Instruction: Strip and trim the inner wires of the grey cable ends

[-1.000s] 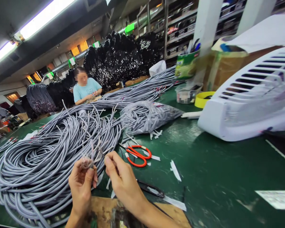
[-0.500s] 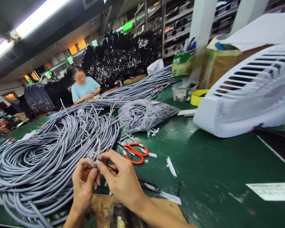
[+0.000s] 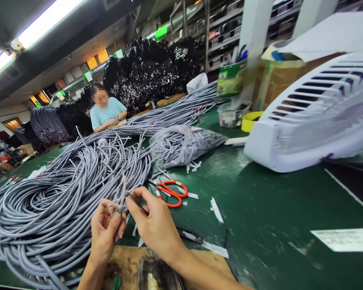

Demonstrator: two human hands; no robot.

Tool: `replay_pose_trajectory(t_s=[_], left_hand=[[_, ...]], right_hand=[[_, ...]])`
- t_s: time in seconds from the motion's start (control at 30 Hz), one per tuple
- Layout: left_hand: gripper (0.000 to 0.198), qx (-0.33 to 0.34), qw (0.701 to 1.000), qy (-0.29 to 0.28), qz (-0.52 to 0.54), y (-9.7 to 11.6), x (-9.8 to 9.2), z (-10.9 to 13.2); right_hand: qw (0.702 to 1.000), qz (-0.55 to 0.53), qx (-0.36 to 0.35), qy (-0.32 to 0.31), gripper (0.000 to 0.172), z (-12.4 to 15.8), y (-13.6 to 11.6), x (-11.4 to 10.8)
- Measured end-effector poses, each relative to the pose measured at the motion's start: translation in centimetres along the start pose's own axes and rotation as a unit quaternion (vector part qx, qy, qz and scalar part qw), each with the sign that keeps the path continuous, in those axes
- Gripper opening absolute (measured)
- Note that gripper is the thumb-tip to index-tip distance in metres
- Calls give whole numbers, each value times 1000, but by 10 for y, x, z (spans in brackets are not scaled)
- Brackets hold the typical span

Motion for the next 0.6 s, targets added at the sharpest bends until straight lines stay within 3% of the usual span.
replay_pose_trajectory(t_s=[0.13,0.27,0.6], left_hand=[[35,3,999,50,3,2,-12,-2],[33,5,998,67,6,3,-16,-3],[32,-1,998,65,-12,4,-12,0]], right_hand=[[986,109,-104,73,15,6,-29,-15],[951,213,-222,27,24,15,-48,4],[943,236,-232,15,25,16,-42,10]])
Point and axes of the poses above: each hand's wrist, its own z-axis away from the middle knuckle, its own x-axis out of the palm, y = z × x, the point moved 10 cm from there along -z, towards the middle knuckle
